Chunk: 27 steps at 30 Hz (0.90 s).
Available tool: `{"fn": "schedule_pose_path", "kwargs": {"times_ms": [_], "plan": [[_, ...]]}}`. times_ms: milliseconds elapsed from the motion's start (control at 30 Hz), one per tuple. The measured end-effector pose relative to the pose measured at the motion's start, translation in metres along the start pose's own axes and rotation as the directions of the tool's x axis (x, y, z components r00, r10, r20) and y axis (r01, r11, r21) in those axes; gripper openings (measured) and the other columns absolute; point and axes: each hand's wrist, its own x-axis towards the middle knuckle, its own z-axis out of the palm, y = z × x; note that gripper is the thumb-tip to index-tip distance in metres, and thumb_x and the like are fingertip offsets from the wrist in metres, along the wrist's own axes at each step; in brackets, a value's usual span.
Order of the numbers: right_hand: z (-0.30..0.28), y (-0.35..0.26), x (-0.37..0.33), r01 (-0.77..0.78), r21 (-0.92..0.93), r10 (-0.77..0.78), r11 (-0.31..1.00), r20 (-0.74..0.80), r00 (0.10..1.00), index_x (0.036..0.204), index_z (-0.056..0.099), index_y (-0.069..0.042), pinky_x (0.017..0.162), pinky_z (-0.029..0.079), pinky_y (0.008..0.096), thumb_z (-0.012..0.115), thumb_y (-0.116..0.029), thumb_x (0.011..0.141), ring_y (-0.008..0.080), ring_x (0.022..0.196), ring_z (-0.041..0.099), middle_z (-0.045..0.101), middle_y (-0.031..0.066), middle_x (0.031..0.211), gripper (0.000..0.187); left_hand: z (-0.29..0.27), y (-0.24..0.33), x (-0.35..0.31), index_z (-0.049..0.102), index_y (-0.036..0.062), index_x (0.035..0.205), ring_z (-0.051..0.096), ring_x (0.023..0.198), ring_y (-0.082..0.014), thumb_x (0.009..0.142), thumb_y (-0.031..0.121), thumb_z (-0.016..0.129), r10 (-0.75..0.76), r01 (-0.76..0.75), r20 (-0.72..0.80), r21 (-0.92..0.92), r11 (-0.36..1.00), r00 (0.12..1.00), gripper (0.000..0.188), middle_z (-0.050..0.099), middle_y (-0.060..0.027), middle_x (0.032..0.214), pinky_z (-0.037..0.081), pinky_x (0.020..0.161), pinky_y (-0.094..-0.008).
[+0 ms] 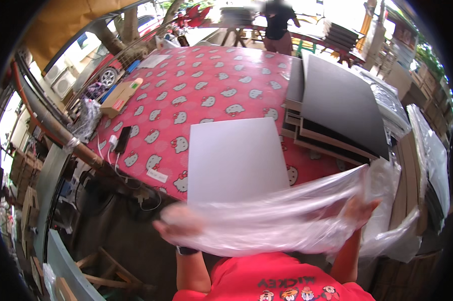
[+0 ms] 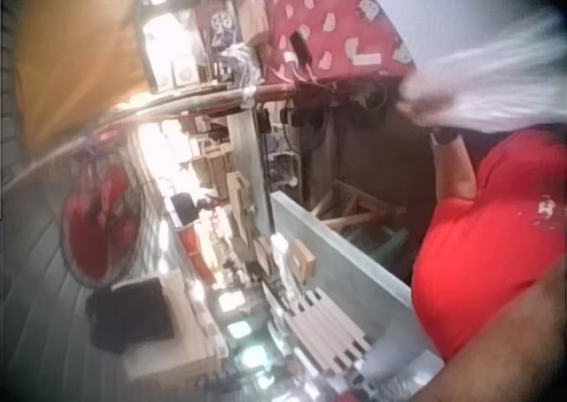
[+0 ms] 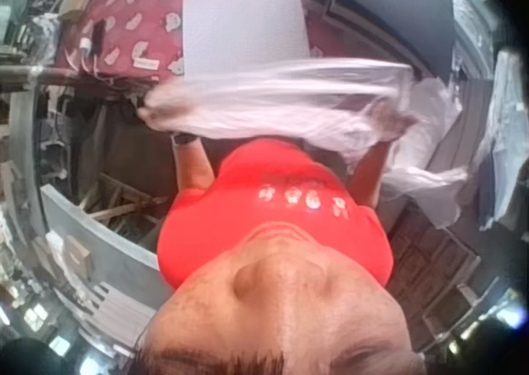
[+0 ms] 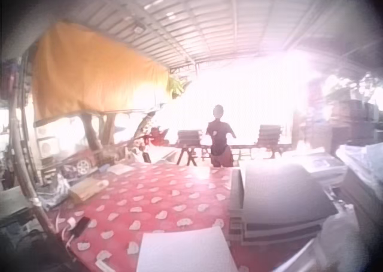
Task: The person places black paper boards into plastic bags by hand, then stacks the bagged boards on a pallet and on a table.
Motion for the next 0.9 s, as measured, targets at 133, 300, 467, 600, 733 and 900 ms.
{"fn": "schedule_pose_path", "kwargs": {"times_ms": [133, 300, 467, 600, 733, 900], "plan": [[0.025, 0.050, -0.018, -0.300, -0.144, 0.332, 0.943, 0.338, 0.881, 0.103, 0.049, 0.010, 0.074, 0.042, 0.0373, 0.066, -0.019, 0.073, 0.0234, 0.086, 0.054, 0.056, 0.0185, 0.095, 0.045, 0.028, 0.034, 0.058, 0.049, 0.0033, 0.109, 0.056, 0.080, -0.0213, 0.086, 0.042, 0.037, 0.399, -0.122, -0.504, 0.495, 0.860, 0.766, 0.047, 0.057, -0.0116, 0.096, 0.046, 0.068, -0.0351], [0.031, 0.047, -0.020, -0.338, 0.031, 0.298, 0.941, 0.398, 0.867, 0.106, 0.047, 0.010, 0.076, 0.042, 0.0355, 0.067, -0.020, 0.072, 0.0213, 0.090, 0.053, 0.056, 0.0182, 0.098, 0.050, -0.004, -0.015, 0.051, 0.053, -0.0005, 0.097, 0.049, 0.058, -0.0159, 0.078, 0.030, 0.052, -0.436, 0.440, 0.101, -0.016, 0.898, 0.894, 0.036, 0.054, -0.0079, 0.078, 0.038, 0.051, -0.0286], [0.046, 0.039, 0.012, -0.324, 0.274, 0.110, 0.905, 0.586, 0.803, 0.110, 0.045, 0.011, 0.078, 0.042, 0.0338, 0.068, -0.022, 0.071, 0.0192, 0.093, 0.053, 0.056, 0.0179, 0.101, 0.055, -0.030, 0.013, 0.040, 0.049, -0.0038, 0.100, 0.049, 0.069, -0.0211, 0.074, 0.026, 0.062, -0.223, 0.225, 0.090, -0.018, 0.974, 0.971, 0.041, 0.051, -0.0133, 0.084, 0.040, 0.058, -0.0352], [0.092, 0.008, 0.086, -0.285, -0.154, 0.185, 0.946, 0.979, 0.083, 0.108, 0.048, 0.010, 0.078, 0.042, 0.0348, 0.076, -0.020, 0.061, 0.0161, 0.092, 0.052, 0.057, 0.0172, 0.102, 0.063, -0.068, 0.100, 0.068, 0.041, -0.0025, 0.117, 0.055, 0.088, -0.0213, 0.082, 0.025, 0.051, 0.009, -0.012, -0.105, -0.030, 0.999, 0.994, 0.046, 0.054, -0.0157, 0.102, 0.045, 0.078, -0.0373], [0.129, -0.020, 0.175, 0.016, 0.232, -0.076, 0.973, 0.253, 0.964, 0.073, 0.055, 0.000, 0.058, 0.041, 0.0237, 0.058, -0.008, 0.063, 0.0091, 0.064, 0.052, 0.055, 0.0024, 0.069, 0.013, -0.103, 0.160, 0.123, 0.045, 0.0018, 0.115, 0.056, 0.070, -0.0120, 0.076, 0.013, 0.056, -0.168, 0.346, -0.332, 0.608, 0.714, 0.928, 0.042, 0.058, -0.0070, 0.090, 0.044, 0.062, -0.0247], [0.083, 0.110, 0.356, 0.084, -0.900, -0.268, 0.428, -0.038, 0.963, 0.093, 0.060, -0.007, 0.069, 0.047, 0.0331, 0.052, -0.014, 0.073, 0.0264, 0.081, 0.060, 0.060, 0.0140, 0.083, 0.022, -0.245, 0.124, 0.178, 0.057, 0.0001, 0.093, 0.060, 0.073, -0.0194, 0.058, 0.002, 0.068, 0.257, 0.706, -0.668, 0.581, -0.406, 0.698, 0.036, 0.062, -0.0105, 0.085, 0.048, 0.066, -0.0294]]}}
